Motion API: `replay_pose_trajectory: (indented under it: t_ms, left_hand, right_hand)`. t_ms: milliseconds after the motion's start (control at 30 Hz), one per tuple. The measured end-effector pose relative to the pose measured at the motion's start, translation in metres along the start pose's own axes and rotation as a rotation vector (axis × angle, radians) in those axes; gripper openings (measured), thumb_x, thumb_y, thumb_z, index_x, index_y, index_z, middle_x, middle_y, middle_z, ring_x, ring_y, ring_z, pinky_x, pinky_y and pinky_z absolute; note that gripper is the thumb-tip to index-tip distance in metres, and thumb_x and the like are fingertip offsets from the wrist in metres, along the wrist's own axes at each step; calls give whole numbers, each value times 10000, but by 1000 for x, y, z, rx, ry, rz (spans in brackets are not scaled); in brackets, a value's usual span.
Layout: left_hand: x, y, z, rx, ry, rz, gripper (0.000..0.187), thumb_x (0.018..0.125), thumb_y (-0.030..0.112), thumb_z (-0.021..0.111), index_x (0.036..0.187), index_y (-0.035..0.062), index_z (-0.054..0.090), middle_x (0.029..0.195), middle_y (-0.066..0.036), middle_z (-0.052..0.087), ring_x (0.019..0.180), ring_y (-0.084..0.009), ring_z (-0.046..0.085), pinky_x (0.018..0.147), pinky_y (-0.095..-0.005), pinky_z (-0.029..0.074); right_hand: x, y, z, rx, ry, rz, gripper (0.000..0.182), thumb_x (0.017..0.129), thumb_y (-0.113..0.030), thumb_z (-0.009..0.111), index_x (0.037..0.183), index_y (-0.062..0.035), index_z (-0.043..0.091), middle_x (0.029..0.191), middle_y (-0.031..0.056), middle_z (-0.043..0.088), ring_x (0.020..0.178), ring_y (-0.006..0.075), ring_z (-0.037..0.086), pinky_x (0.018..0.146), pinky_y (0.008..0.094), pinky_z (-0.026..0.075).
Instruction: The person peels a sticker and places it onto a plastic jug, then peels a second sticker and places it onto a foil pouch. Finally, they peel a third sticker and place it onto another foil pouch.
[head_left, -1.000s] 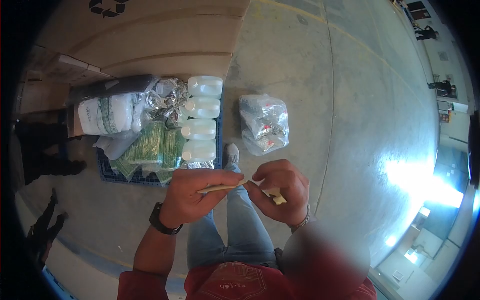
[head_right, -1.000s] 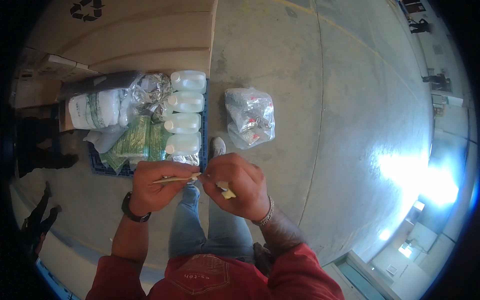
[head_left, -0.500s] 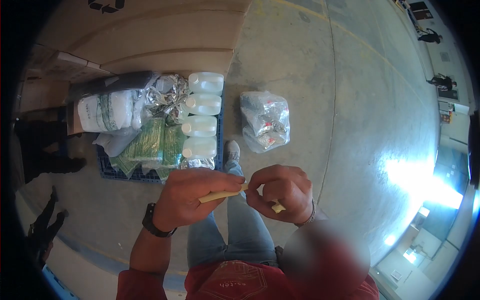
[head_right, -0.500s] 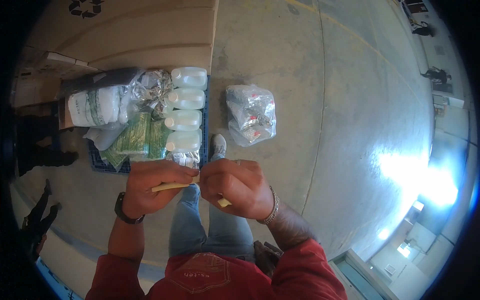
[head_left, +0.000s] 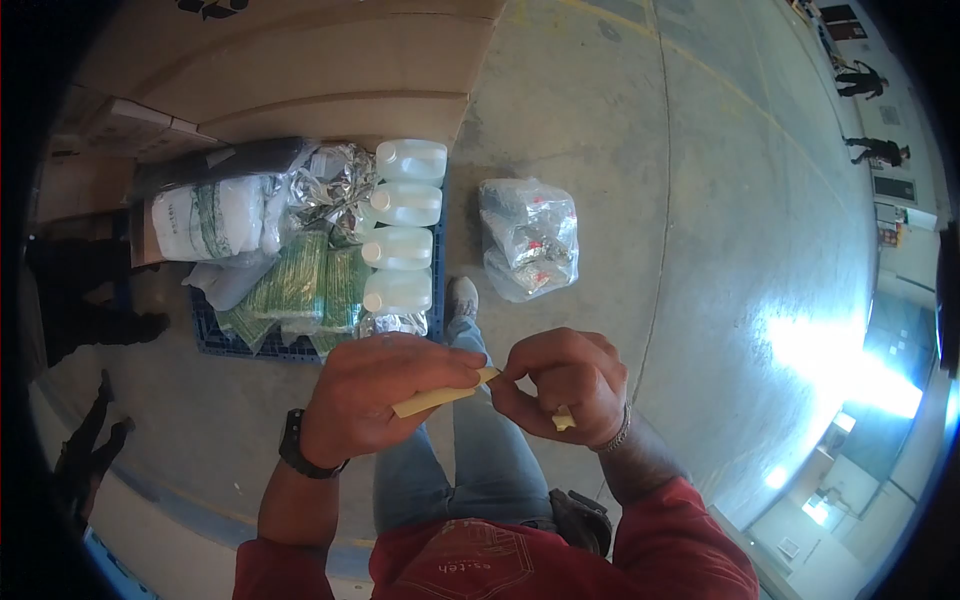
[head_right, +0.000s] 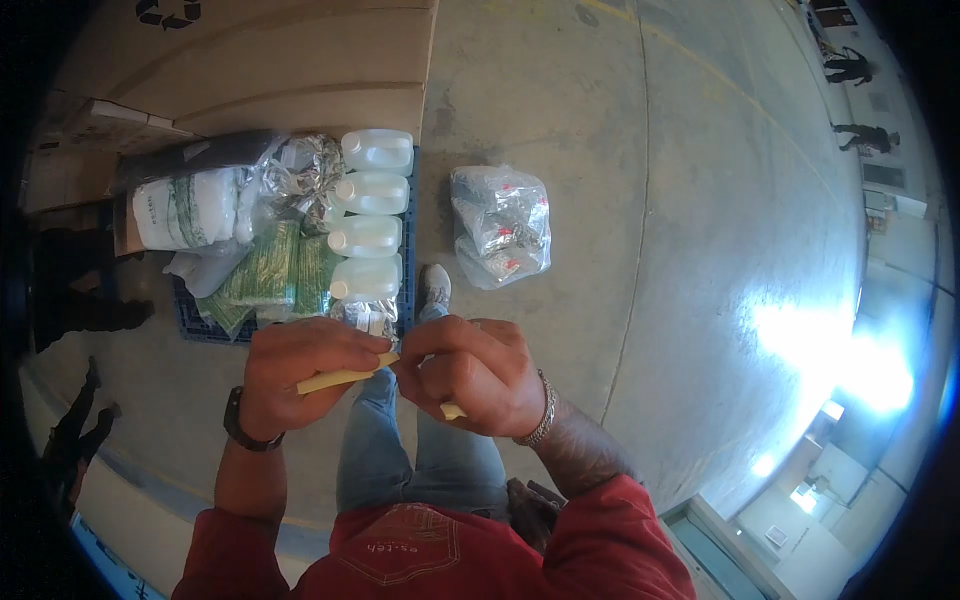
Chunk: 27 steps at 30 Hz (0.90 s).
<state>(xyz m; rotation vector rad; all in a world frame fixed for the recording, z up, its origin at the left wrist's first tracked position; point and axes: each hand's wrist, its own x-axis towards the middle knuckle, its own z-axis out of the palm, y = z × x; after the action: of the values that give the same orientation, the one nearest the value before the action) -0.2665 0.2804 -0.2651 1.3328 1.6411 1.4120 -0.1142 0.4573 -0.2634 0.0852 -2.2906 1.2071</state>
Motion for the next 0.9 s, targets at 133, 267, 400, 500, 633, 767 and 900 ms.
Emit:
replay_pose_trajectory:
  t_ms: [133,267,400,500,633,767,900]
  left_hand:
    - [0,1,-3,10,4,-4,321,731,-8,735,1033,98,745,1086,-80,756,916,-243,737,764,-336,572]
    - [2,0,-4,18,-1,-9,315,737,-3,731,1034,101,746,1088,-78,756,922,-240,737,774,-340,571]
    - [2,-3,-5,14,2,-11,322,728,-7,736,1034,92,749,1085,-84,756,918,-248,738,765,-343,578]
    - [3,0,-4,0,21,-29,315,738,-23,739,1035,82,750,1077,-95,756,910,-254,741,750,-333,586]
    - [3,1,-1,-11,64,-35,320,741,-38,751,1041,71,748,1061,-113,754,900,-259,744,746,-324,593]
    - [-1,3,9,26,159,-42,335,739,-49,765,1057,53,742,1085,-122,735,921,-253,737,770,-321,596]
    - [-4,3,15,16,219,-73,345,751,-61,751,1079,42,732,1119,-125,715,940,-246,727,788,-321,594]
  right_hand:
    - [2,0,2,-13,11,4,493,706,48,834,875,-140,410,917,96,687,547,97,589,454,253,466]
    - [3,1,3,-1,14,16,492,704,53,831,866,-140,409,921,96,691,546,102,599,461,255,473]
    - [5,1,3,18,9,9,454,693,68,814,852,-121,433,911,80,685,592,147,643,484,283,500]
    - [6,1,4,10,21,25,416,684,73,803,842,-103,461,917,70,684,631,173,671,503,302,520]
    - [9,-1,4,-105,51,16,414,676,60,820,819,-110,471,916,56,708,600,145,648,490,283,504]
    - [10,-1,6,-174,65,28,417,678,54,830,790,-120,468,905,39,716,579,128,626,474,272,482]
    - [11,0,8,-183,82,43,417,688,57,826,771,-127,461,906,38,718,568,120,615,460,275,463]
